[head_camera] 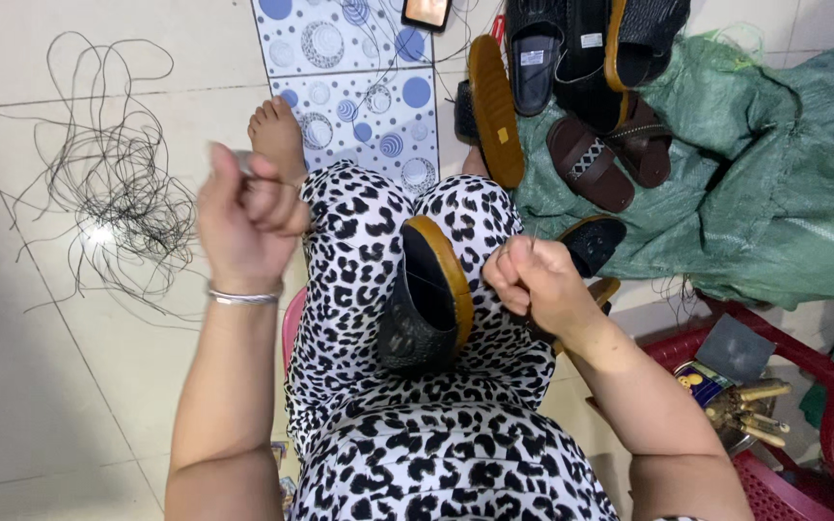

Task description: The person sews a black slipper with a brown sole using a needle and black thread. They repeatedly pull the thread through the slipper's edge, creating stitches, and discard excess thread onto the floor.

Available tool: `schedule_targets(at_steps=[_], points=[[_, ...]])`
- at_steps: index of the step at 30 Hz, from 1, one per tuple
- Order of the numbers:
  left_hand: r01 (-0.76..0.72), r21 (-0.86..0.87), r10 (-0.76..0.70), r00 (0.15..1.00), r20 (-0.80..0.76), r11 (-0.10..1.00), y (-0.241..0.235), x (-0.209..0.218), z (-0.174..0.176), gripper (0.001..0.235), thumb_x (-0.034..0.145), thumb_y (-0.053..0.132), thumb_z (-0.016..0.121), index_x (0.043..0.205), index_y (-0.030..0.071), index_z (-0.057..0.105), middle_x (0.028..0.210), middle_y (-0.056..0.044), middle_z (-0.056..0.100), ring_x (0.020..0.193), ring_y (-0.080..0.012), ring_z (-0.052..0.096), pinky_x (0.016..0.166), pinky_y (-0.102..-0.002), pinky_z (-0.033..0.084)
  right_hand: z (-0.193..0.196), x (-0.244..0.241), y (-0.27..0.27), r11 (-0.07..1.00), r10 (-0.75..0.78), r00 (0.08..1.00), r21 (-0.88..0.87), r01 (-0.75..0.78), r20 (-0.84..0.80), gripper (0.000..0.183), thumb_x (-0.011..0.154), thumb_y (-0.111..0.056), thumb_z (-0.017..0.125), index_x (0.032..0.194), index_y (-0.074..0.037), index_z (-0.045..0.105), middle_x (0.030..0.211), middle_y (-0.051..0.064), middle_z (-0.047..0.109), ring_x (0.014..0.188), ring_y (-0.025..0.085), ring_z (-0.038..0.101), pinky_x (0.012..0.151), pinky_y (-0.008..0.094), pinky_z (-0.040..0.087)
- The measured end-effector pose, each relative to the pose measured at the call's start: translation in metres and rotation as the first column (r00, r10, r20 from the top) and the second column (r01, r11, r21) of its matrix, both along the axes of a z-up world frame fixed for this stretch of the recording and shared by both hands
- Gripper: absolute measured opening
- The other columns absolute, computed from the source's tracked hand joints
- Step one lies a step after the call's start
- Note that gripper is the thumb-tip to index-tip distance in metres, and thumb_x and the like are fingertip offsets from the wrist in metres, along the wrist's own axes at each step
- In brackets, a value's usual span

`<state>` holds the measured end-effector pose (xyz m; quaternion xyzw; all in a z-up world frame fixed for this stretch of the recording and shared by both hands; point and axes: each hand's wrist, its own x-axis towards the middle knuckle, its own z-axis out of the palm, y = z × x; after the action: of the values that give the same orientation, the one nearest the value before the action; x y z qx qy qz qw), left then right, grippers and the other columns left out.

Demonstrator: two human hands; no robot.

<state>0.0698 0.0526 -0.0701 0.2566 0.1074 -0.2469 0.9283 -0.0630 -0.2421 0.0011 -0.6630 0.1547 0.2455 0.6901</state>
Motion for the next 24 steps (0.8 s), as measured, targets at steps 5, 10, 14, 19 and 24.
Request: schedule_targets(at_steps=[5, 10, 14, 19, 24], points=[[0.109, 0.783, -0.54, 0.781, 0.314, 0.613, -0.04, -0.053, 0.005, 0.059, 0.067, 0.038, 0.088, 0.112, 0.011, 0.062, 0.118, 0.0, 0.07, 0.107, -0.0102, 0.068, 0.103, -0.024, 0.055, 0.022, 0.009, -0.005, 0.99, 0.118, 0.918, -0.115, -0.079, 0.379, 0.059, 0.111, -0.033, 0.034, 0.058, -0.009, 0.049, 0.059, 0.005, 0.055, 0.065, 0.018, 0.063, 0.067, 0.03, 0.05], [-0.033, 0.668, -0.532, 0.575, 0.621, 0.743, -0.032, -0.067, 0.047, 0.035, 0.084, 0.028, 0.077, 0.1, 0.004, 0.057, 0.078, -0.012, 0.063, 0.068, -0.0261, 0.067, 0.059, -0.036, 0.058, 0.053, 0.016, 0.004, 0.976, 0.187, 0.828, -0.197, -0.094, 0.528, 0.028, 0.095, -0.023, 0.063, 0.101, 0.004, 0.068, 0.11, 0.021, 0.069, 0.076, 0.023, 0.068, 0.067, 0.034, 0.059], [-0.1, 0.42, -0.036, 0.952, 0.304, 0.902, 0.125, -0.043, -0.028, 0.038, 0.104, 0.025, 0.048, 0.072, 0.007, 0.045, 0.095, -0.021, 0.056, 0.086, -0.0263, 0.054, 0.076, -0.036, 0.053, 0.053, 0.002, -0.033, 0.779, 0.48, 0.74, -0.616, -0.113, 0.472, 0.044, 0.095, 0.0, 0.062, 0.139, 0.004, 0.063, 0.109, 0.021, 0.06, 0.077, 0.028, 0.065, 0.064, 0.038, 0.057], [0.291, 0.765, -0.184, 0.865, -0.467, -0.575, 0.168, -0.051, -0.086, 0.022, 0.092, 0.03, 0.06, 0.1, 0.014, 0.073, 0.098, -0.009, 0.068, 0.089, -0.0243, 0.06, 0.077, -0.038, 0.045, 0.052, -0.004, -0.033, 0.416, 0.792, 0.603, -0.807, -0.419, 0.095, 0.05, 0.098, -0.016, 0.065, 0.146, -0.027, 0.057, 0.089, -0.002, 0.057, 0.056, 0.014, 0.044, 0.04, 0.033, 0.036], [-0.439, 0.868, -0.678, 0.713, 0.178, -0.234, 0.049, -0.039, -0.044, 0.019, 0.09, 0.011, 0.059, 0.096, 0.006, 0.076, 0.103, -0.014, 0.072, 0.098, -0.0336, 0.063, 0.093, -0.045, 0.045, 0.057, 0.008, -0.024, 0.408, 0.826, 0.551, -0.8, -0.439, 0.119, 0.045, 0.098, -0.014, 0.063, 0.142, -0.022, 0.063, 0.086, 0.001, 0.059, 0.058, 0.018, 0.053, 0.039, 0.037, 0.038]])
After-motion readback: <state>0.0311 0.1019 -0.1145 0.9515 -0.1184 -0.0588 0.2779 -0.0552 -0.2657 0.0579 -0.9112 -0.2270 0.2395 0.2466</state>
